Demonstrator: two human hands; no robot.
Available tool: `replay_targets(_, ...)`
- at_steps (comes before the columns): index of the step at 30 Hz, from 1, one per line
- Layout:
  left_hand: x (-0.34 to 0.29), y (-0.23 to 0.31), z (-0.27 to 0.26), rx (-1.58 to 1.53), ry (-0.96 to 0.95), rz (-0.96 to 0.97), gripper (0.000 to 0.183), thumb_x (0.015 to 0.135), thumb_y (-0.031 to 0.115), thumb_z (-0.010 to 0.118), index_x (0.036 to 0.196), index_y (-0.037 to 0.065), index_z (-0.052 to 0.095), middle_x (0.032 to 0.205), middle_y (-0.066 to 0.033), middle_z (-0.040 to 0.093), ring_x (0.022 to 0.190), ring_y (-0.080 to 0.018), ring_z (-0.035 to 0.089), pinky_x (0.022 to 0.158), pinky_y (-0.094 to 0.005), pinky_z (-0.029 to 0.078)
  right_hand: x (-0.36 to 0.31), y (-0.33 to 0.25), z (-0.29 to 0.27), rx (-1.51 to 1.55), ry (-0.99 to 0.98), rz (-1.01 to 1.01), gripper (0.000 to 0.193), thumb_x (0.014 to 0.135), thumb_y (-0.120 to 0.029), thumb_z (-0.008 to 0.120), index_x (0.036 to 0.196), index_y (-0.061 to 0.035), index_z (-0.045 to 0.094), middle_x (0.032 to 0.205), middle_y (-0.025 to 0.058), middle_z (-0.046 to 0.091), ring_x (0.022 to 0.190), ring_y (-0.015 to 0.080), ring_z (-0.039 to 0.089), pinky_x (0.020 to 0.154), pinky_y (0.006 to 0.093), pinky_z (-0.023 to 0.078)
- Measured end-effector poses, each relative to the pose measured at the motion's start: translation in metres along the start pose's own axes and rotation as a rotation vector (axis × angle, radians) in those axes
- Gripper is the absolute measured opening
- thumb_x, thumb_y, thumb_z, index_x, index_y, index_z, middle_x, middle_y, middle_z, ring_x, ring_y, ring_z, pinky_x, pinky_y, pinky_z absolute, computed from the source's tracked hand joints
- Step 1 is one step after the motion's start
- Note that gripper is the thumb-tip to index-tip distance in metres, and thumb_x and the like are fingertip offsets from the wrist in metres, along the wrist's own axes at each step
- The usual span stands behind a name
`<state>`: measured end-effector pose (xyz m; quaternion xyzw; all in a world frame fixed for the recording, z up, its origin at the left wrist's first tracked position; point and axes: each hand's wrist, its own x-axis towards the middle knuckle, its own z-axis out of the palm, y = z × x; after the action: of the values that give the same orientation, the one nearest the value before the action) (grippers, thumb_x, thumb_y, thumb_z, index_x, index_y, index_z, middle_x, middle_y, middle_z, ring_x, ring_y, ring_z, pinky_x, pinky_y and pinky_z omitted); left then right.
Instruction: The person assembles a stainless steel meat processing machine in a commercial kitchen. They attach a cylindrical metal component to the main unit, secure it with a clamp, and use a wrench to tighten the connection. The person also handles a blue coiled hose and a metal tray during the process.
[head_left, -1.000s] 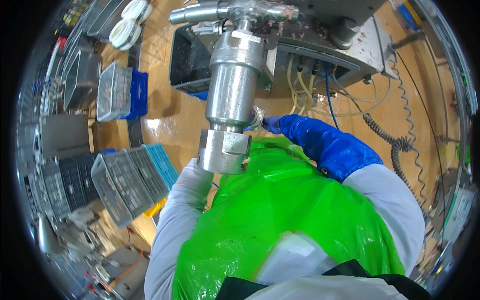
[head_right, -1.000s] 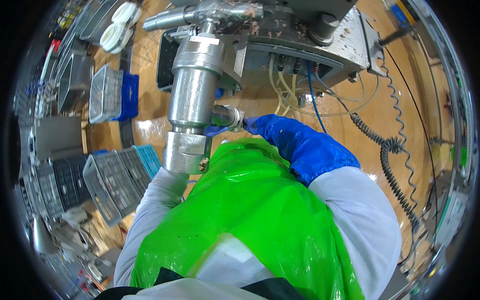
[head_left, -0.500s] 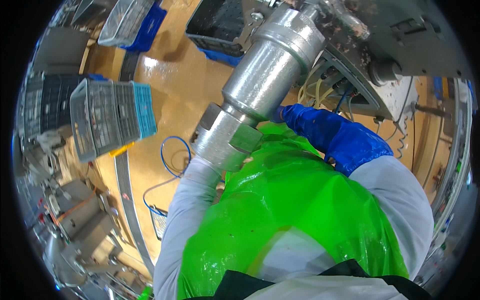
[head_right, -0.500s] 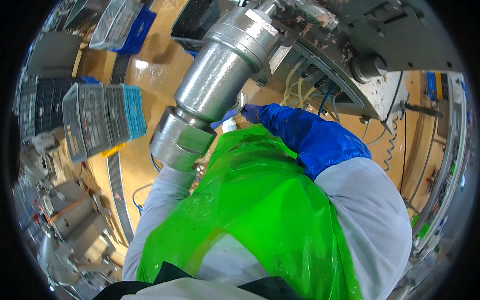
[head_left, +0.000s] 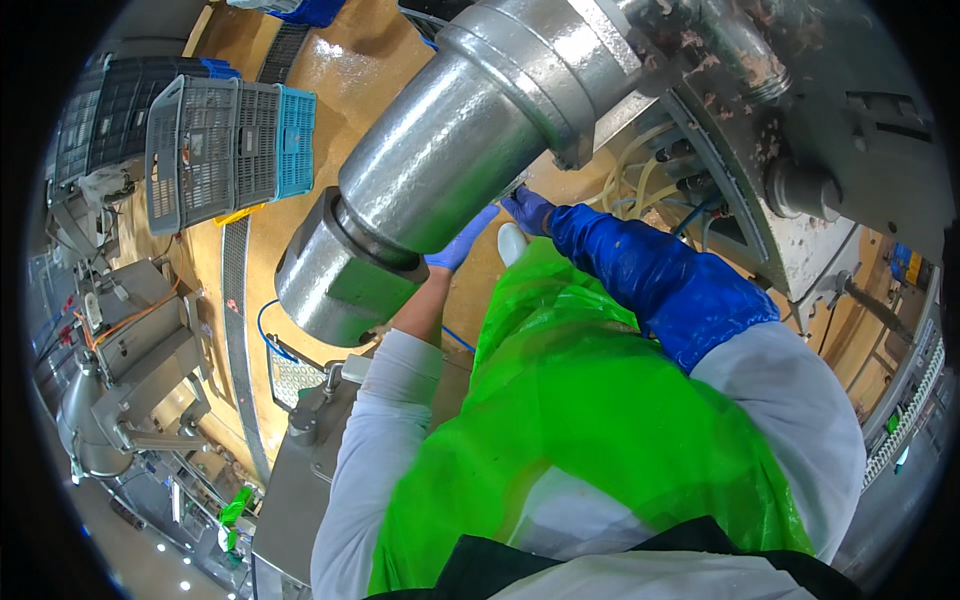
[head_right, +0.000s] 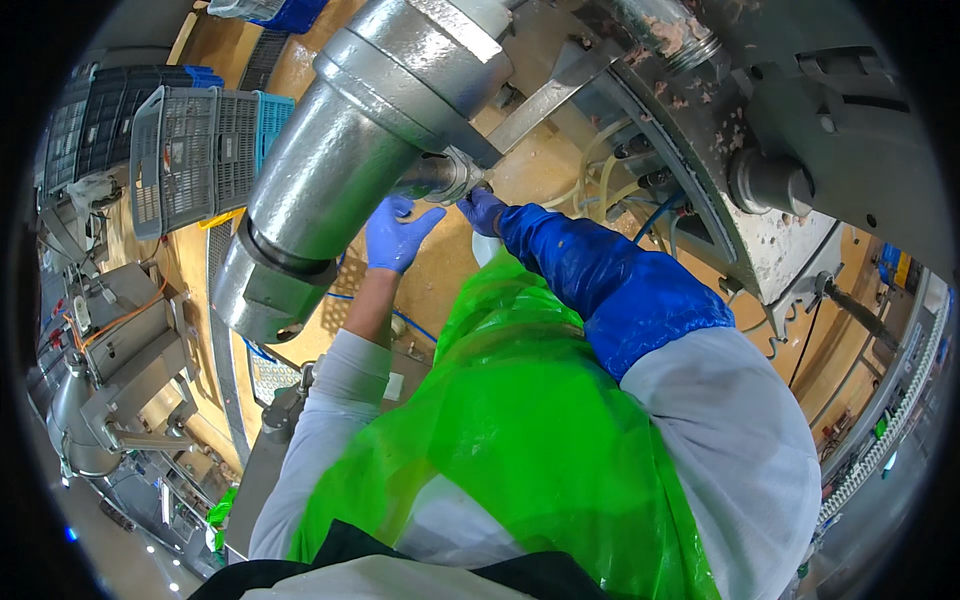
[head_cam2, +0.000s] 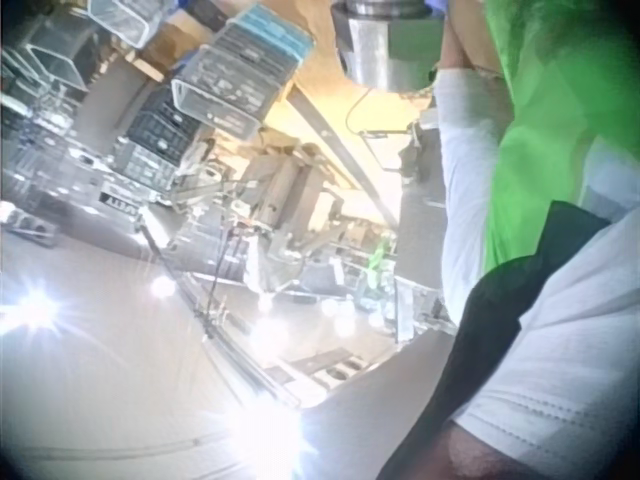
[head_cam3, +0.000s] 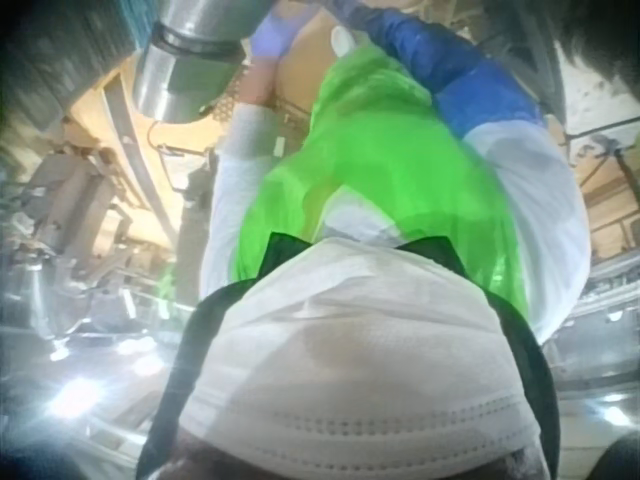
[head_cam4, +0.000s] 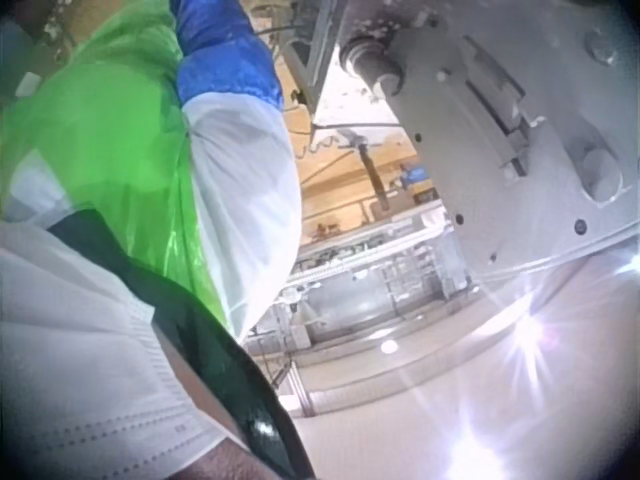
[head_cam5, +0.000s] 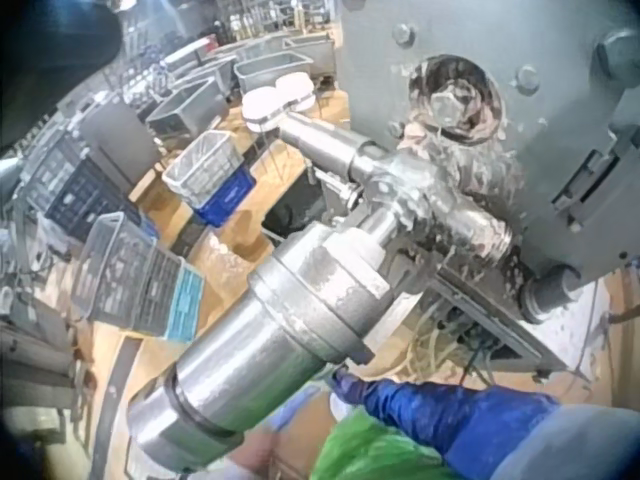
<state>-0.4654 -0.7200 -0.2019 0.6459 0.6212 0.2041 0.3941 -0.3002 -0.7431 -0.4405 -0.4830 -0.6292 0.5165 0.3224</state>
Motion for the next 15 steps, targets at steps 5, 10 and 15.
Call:
replay_targets(5, 0.038, 0.014, -0.003, 0.019, -0.289, -0.083, 0.068, 0.067, 0.04, 0.086, 0.116, 0.002, 0.058, 0.106, -0.0136, 0.065, 0.088, -0.023, 0.062, 0.079, -0.0351, 0.05, 0.01, 0.01, -0.002, -0.068, -0.214, 0.231, 0.037, 0.096, -0.028, 0.052, 0.117, 0.0026, 0.054, 0.114, 0.0271, 0.06, 0.109, 0.041, 0.057, 0.094, 0.0425, 0.044)
replay_targets(10, -0.013, 0.013, 0.031, -0.228, -0.044, -0.247, 0.076, 0.065, 0.041, 0.087, 0.116, -0.004, 0.053, 0.107, -0.0187, 0.06, 0.101, -0.0272, 0.058, 0.088, -0.0385, 0.046, 0.002, -0.028, -0.007, -0.302, -0.167, 0.36, 0.032, 0.1, -0.024, 0.048, 0.114, 0.0041, 0.054, 0.11, 0.021, 0.062, 0.104, 0.0293, 0.059, 0.091, 0.0385, 0.045)
replay_targets(15, 0.017, -0.003, 0.015, 0.118, -0.046, -0.027, 0.074, 0.064, 0.04, 0.087, 0.115, -0.002, 0.054, 0.111, -0.018, 0.06, 0.107, -0.0269, 0.057, 0.094, -0.0396, 0.044, 0.003, -0.003, -0.008, -0.055, -0.189, 0.199, 0.039, 0.099, -0.026, 0.048, 0.125, 0.0032, 0.051, 0.115, 0.0225, 0.061, 0.108, 0.0319, 0.058, 0.094, 0.0374, 0.044)
